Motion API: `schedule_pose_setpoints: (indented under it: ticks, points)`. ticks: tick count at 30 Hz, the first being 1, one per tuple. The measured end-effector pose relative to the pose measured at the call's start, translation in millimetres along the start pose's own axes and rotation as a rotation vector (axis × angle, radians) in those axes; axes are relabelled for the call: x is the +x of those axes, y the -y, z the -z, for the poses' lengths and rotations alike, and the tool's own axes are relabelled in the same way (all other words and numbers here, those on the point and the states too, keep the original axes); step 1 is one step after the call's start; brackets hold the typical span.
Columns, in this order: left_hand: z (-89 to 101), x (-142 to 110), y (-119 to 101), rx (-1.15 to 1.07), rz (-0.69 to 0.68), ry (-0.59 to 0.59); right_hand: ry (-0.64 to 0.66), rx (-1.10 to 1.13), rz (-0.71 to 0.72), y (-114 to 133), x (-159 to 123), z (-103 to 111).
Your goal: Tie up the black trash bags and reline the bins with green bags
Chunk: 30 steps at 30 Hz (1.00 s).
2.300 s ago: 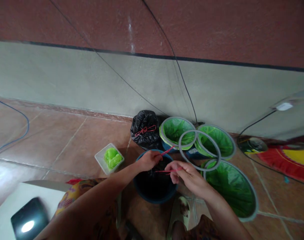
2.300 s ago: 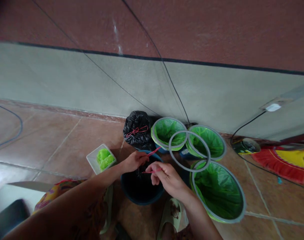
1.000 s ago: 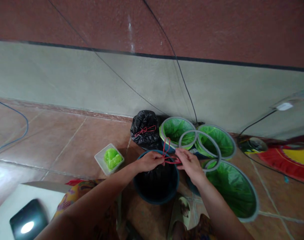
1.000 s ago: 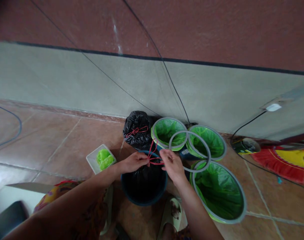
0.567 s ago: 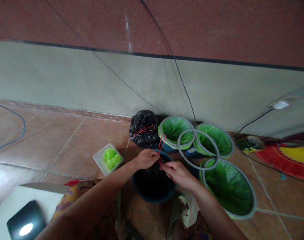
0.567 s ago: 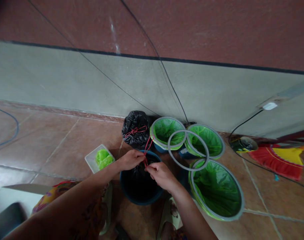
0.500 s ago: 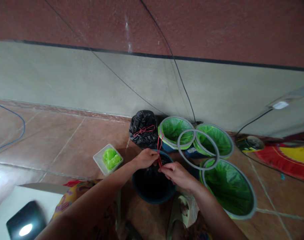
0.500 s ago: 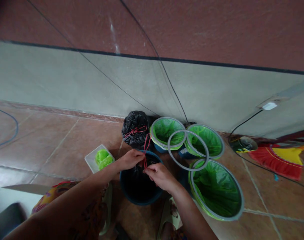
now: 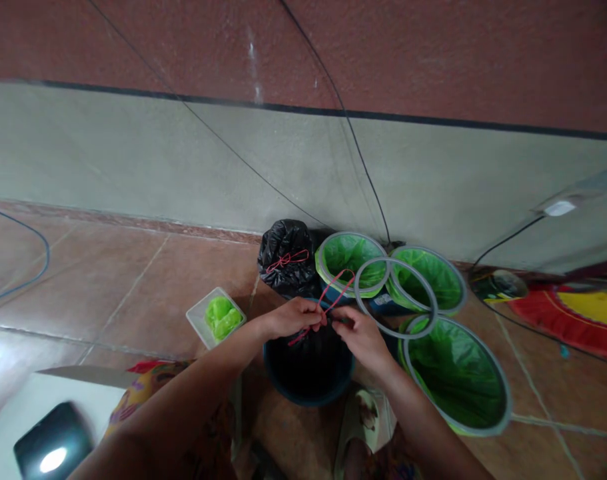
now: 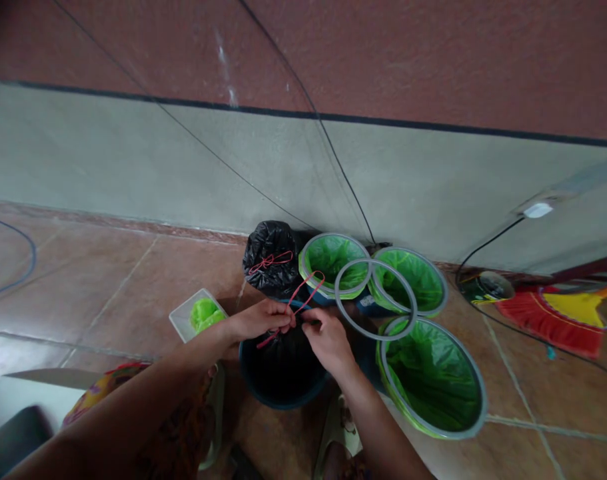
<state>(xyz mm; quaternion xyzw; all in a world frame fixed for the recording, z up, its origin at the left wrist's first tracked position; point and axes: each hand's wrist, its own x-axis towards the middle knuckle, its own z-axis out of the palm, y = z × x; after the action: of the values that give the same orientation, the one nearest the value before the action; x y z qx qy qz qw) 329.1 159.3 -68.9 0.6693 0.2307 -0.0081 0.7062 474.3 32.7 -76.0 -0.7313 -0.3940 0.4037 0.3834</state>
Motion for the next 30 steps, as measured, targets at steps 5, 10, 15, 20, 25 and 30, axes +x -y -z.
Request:
schedule_pose_setpoints:
  ticks: [5,10,15,20,25,30]
  points:
    - [0.0,-3.8,-4.6,0.256,-0.124,0.069,0.150,0.395,-0.115,2.8,1.8,-13.4]
    - [2.3,-5.8,-5.1,0.620,-0.371,0.032,0.197,0.432,-0.146,6.5,-0.9,-15.2]
    - [2.1,-7.6,-6.2,0.643,-0.544,0.033,0.232,0.696,-0.262,14.0,-3.1,-8.4]
    - [-1.7,-7.0,-6.6,0.478,-0.662,0.049,0.138,1.013,-0.414,17.3,-0.5,-9.4]
    - [-2.7,-5.5,-3.7,0.412,-0.694,0.082,0.061,1.071,-0.489,11.7,1.6,-9.3]
    - [-4.7,-5.4,4.7,0.417,-0.621,0.111,-0.068,1.077,-0.475,7.1,5.4,-5.8]
